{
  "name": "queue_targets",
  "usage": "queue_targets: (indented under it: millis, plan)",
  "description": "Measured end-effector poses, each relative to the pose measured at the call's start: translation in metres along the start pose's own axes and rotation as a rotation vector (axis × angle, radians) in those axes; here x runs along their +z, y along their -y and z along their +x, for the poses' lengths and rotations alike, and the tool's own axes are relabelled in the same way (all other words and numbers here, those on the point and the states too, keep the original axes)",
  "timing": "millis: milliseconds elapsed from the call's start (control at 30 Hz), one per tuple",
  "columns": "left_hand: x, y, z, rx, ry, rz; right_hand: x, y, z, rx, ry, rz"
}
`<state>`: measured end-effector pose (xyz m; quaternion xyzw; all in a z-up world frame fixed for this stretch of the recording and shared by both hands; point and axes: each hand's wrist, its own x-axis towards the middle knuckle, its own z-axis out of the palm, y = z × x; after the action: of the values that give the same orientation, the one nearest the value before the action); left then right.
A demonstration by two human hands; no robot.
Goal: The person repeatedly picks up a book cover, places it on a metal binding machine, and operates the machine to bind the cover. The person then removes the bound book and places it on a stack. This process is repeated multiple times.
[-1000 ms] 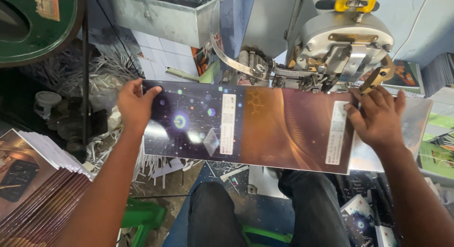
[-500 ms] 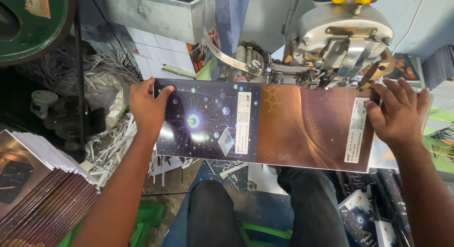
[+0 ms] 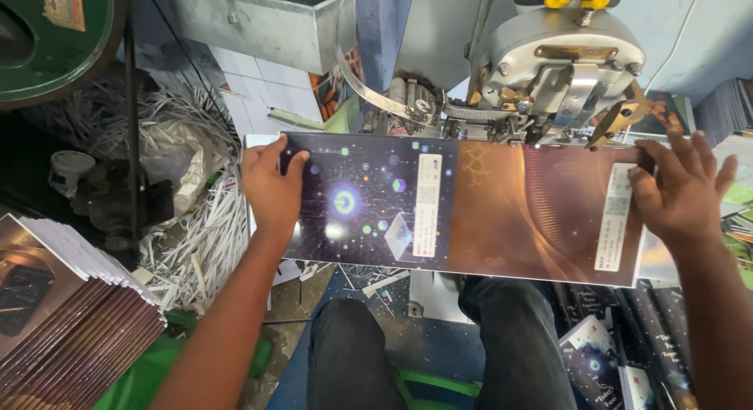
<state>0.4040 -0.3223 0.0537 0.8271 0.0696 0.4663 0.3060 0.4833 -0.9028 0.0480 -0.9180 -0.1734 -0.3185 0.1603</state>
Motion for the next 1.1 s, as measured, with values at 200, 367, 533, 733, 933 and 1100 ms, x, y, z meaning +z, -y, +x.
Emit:
queue_targets:
  millis: [200,367,533,733,933,1100]
  plan:
    - [0.01,-0.021,-0.005,0.037,0.041,-0.01,-0.006,-0.02,-0.007,0.041,-0.037,-0.075]
    - [0.012,-0.032,-0.005,-0.044,0.114,-0.007,-0.018,-0.008,-0.004,0.056,-0.09,-0.001]
    - [0.016,-0.036,-0.006,-0.046,0.126,-0.015,-0.032,0.014,0.0,0.065,-0.096,-0.046]
    - [0.018,-0.034,-0.007,-0.021,0.118,-0.003,-0.037,0.022,0.003,0.085,-0.085,-0.049]
    - [0.019,-0.034,-0.007,-0.03,0.129,0.004,-0.035,0.019,0.002,0.077,-0.093,-0.039]
    - [0.018,-0.033,-0.007,-0.019,0.133,0.005,-0.026,0.0,-0.002,0.005,-0.106,-0.094]
